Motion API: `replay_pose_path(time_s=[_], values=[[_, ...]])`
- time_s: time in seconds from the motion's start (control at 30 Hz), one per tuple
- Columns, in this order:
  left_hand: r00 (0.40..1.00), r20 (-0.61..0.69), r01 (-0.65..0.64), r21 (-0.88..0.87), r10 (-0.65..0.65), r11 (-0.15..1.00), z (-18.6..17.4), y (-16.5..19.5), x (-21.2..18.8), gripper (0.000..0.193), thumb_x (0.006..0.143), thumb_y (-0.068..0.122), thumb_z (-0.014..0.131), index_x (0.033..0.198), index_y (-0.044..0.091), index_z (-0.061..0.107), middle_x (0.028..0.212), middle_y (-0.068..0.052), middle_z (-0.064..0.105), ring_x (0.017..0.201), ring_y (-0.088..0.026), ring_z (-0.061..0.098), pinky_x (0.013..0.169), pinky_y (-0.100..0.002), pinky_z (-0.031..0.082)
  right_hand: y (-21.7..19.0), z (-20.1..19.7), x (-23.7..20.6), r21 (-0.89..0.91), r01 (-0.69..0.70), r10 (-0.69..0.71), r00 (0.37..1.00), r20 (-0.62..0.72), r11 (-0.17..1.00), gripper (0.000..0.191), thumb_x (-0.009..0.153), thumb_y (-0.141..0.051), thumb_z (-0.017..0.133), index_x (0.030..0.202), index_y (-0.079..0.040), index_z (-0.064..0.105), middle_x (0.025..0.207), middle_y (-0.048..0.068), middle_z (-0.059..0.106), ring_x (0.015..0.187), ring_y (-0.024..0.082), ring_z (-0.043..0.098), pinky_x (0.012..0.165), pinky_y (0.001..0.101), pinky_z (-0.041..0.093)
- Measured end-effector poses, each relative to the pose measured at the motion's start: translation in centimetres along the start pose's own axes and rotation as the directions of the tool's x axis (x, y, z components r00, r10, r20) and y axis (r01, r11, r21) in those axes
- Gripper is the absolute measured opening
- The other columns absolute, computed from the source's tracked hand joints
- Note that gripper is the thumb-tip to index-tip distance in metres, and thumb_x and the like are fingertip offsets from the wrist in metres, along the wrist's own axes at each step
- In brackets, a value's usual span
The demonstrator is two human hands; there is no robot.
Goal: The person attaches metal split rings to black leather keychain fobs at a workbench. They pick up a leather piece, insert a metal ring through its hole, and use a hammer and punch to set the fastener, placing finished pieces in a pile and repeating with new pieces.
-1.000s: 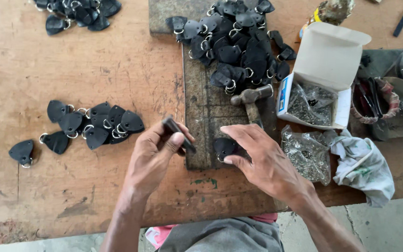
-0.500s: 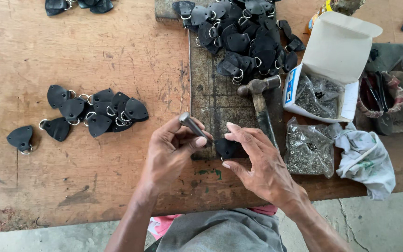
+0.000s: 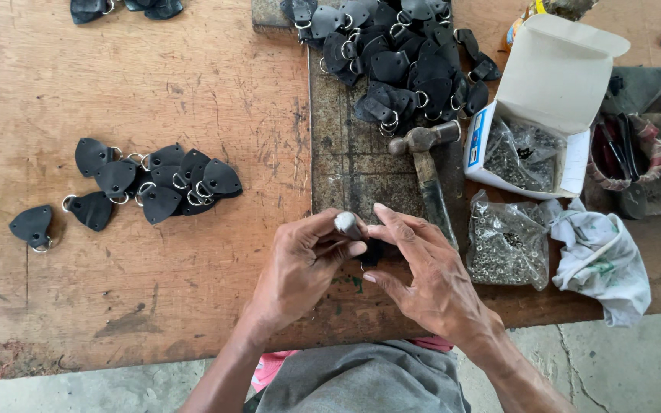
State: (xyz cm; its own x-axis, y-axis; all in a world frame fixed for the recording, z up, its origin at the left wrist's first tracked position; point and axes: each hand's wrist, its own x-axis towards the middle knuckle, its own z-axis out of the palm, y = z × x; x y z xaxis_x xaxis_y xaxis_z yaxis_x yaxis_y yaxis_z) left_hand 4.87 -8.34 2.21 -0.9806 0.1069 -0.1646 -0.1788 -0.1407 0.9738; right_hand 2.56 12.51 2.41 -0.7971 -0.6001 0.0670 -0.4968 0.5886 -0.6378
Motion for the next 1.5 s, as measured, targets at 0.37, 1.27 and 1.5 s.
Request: replay_pose_path(time_s=[0.37,1.27,1.5], values=[[0.991,0.005,-0.132,0.314,0.137,0.940,0.7,0.3,-0.3,0.014,0.088,0.004,0.076,0.102,0.002,0.071,0.084,-0.009,0.079,0.072,-0.008,0.071,0.061,-0.029,0.056,0.6,0.4,-0.5,-0.017,0.013,-0.013,1.000,-0.015,1.000,0.098,0.076,-0.020,0.085,0.157,-0.009,0.030,0.135,0.007,0.068,0.135,0.031,0.053,0.114,0.0455,0.042],[0.890,0.077,-0.411,0.562,0.449,0.718,2.3,-1.5,-2.3,0.053,0.071,-0.018,0.065,0.121,0.001,0.065,0.101,-0.015,0.072,0.087,-0.032,0.072,0.071,-0.038,0.060,3.0,-2.5,4.3,-0.276,-0.413,0.373,0.909,-0.186,0.868,0.054,0.095,-0.038,0.070,0.128,0.000,0.051,0.113,0.022,0.060,0.096,0.033,0.065,0.078,0.0485,0.056],[0.866,0.076,-0.445,0.568,0.494,0.692,2.3,-1.9,-3.1,0.047,0.077,-0.012,0.069,0.121,0.002,0.064,0.100,-0.016,0.069,0.091,-0.037,0.068,0.073,-0.044,0.056,2.1,-4.3,4.2,-0.135,-0.607,0.601,0.794,-0.090,0.783,0.027,0.110,-0.026,0.054,0.115,0.000,0.059,0.103,0.019,0.062,0.083,0.030,0.061,0.066,0.0453,0.056]])
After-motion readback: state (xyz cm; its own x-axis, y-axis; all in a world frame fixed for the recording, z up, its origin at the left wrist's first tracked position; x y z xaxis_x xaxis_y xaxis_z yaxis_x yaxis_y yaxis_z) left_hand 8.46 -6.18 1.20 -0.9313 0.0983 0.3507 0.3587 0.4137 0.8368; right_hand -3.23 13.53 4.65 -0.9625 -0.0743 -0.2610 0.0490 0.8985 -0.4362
